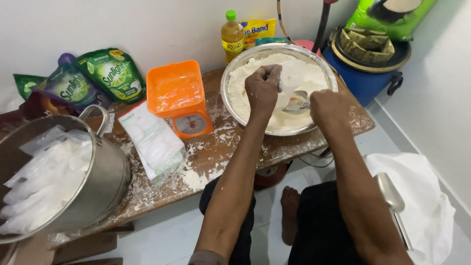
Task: Scooping powder from a large bowl into small plastic bags and weighing them on a scale for portioning.
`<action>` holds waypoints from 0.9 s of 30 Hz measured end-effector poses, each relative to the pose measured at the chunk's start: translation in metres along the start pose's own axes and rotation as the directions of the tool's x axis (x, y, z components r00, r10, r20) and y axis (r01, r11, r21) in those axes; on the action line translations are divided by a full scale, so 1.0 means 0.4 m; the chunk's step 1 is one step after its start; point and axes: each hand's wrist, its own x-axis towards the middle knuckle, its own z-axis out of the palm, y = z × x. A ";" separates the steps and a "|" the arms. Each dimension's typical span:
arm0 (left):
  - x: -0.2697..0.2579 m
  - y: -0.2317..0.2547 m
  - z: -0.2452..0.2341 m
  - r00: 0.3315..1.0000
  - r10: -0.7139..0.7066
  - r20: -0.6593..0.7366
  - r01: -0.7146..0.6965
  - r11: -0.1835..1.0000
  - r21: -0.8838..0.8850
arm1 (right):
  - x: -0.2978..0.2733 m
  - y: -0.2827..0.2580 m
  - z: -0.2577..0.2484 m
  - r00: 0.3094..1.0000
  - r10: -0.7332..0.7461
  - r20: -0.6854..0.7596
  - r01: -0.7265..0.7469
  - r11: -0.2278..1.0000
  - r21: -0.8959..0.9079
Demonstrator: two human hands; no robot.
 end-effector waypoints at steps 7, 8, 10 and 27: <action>-0.013 -0.002 0.004 0.999 0.005 0.042 -0.005 1.000 -0.011 | 0.017 -0.053 0.083 1.000 0.008 0.012 -0.009 0.991 0.130; -0.013 -0.006 0.005 0.999 0.005 0.046 -0.005 1.000 -0.006 | 0.015 -0.053 0.087 1.000 -0.002 0.021 -0.001 0.992 0.130; -0.005 -0.007 0.005 0.999 0.010 0.046 -0.010 1.000 -0.002 | 0.016 -0.055 0.082 1.000 -0.016 0.026 0.012 0.992 0.129; -0.020 0.013 -0.005 0.997 0.024 0.071 -0.021 0.999 -0.049 | -0.002 -0.045 0.079 1.000 -0.002 0.019 -0.001 0.986 0.167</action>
